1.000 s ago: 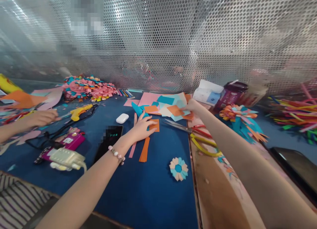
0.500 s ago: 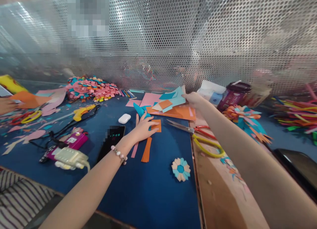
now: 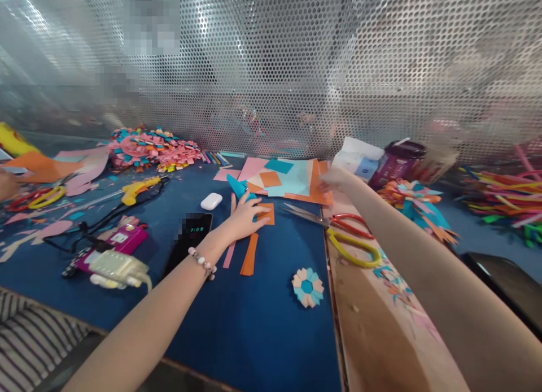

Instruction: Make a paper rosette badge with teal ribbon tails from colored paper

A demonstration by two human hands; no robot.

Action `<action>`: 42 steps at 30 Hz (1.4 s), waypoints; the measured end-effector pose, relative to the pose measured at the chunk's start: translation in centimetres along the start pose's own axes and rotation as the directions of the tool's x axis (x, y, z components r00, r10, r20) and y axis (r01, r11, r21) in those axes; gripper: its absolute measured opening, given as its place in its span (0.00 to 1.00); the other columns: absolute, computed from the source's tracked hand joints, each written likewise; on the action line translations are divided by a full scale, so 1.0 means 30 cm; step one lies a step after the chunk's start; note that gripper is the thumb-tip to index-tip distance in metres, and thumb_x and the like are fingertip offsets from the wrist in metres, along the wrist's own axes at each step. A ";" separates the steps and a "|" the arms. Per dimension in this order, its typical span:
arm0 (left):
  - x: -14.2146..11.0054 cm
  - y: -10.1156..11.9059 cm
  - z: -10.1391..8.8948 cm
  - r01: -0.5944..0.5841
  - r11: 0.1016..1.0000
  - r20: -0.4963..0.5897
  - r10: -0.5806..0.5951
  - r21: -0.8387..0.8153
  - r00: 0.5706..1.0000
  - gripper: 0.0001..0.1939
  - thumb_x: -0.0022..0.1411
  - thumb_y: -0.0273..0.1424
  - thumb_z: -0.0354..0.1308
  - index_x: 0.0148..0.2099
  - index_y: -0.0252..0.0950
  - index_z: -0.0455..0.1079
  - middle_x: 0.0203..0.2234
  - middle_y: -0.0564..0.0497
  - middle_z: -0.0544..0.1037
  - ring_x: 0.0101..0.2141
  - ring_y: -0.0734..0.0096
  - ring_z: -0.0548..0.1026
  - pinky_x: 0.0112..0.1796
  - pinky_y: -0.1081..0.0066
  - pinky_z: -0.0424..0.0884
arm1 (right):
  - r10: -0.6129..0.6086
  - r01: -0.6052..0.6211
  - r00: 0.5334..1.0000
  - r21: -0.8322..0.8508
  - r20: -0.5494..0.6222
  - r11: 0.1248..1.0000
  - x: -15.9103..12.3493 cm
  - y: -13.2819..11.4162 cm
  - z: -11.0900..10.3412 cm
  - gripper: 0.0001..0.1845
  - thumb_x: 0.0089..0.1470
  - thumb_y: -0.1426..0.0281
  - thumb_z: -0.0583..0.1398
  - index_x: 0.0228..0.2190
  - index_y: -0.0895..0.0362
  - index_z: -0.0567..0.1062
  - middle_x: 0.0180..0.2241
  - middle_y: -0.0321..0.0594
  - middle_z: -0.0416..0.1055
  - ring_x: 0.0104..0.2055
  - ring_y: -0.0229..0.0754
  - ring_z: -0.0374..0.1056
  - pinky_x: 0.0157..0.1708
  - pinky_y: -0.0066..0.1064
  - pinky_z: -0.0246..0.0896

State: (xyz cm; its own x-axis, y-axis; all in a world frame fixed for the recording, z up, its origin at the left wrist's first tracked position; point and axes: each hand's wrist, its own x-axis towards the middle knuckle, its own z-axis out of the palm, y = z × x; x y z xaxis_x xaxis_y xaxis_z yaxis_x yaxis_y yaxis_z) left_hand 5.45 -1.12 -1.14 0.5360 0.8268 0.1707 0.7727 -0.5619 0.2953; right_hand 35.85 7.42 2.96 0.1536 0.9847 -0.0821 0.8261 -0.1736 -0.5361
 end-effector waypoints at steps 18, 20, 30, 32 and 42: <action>-0.001 0.011 -0.004 0.026 1.000 -0.013 -0.025 0.009 1.000 0.19 0.63 0.45 0.47 0.52 0.50 0.70 0.58 0.52 0.65 0.63 0.49 0.45 0.57 0.41 0.27 | -0.442 0.419 0.895 -0.462 0.064 0.782 -0.109 -0.080 0.155 0.21 0.58 0.60 0.55 0.46 0.61 0.72 0.48 0.53 0.70 0.51 0.50 0.64 0.48 0.33 0.57; -0.004 0.009 -0.007 0.021 1.000 0.004 -0.021 -0.004 1.000 0.21 0.63 0.46 0.46 0.56 0.50 0.66 0.59 0.53 0.64 0.63 0.48 0.44 0.57 0.40 0.26 | -0.444 0.438 0.890 -0.470 0.104 0.767 -0.113 -0.049 0.142 0.20 0.58 0.60 0.55 0.45 0.60 0.73 0.47 0.52 0.72 0.49 0.48 0.67 0.47 0.32 0.58; -0.003 0.000 -0.016 0.036 0.999 0.024 -0.036 -0.004 0.999 0.21 0.63 0.44 0.47 0.56 0.48 0.66 0.57 0.53 0.67 0.63 0.49 0.43 0.58 0.42 0.26 | -0.451 0.464 0.878 -0.511 0.158 0.724 -0.138 0.064 0.049 0.16 0.59 0.67 0.53 0.44 0.60 0.74 0.47 0.48 0.73 0.47 0.48 0.68 0.45 0.33 0.59; -0.002 0.001 -0.019 0.031 1.000 0.018 -0.031 -0.004 0.999 0.21 0.63 0.44 0.48 0.56 0.48 0.66 0.56 0.53 0.67 0.63 0.50 0.45 0.58 0.42 0.27 | -0.454 0.457 0.880 -0.514 0.141 0.726 -0.138 0.066 0.046 0.16 0.58 0.67 0.54 0.44 0.60 0.74 0.46 0.48 0.73 0.48 0.49 0.68 0.46 0.33 0.59; 0.004 -0.014 0.011 0.005 1.000 -0.059 -0.004 0.008 0.998 0.19 0.62 0.45 0.50 0.52 0.47 0.68 0.54 0.54 0.70 0.62 0.53 0.50 0.58 0.43 0.29 | -0.532 0.479 0.845 -0.510 0.049 0.715 -0.124 -0.125 0.181 0.23 0.60 0.60 0.51 0.49 0.62 0.69 0.49 0.53 0.70 0.51 0.49 0.65 0.49 0.33 0.56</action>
State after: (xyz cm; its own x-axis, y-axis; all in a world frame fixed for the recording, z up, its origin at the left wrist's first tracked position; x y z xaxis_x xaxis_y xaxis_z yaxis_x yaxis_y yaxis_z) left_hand 5.30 -0.79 -1.56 0.5120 0.8292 0.2244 0.7780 -0.5583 0.2882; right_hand 29.24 4.50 0.72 -0.3358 0.9256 0.1747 0.9404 0.3401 0.0059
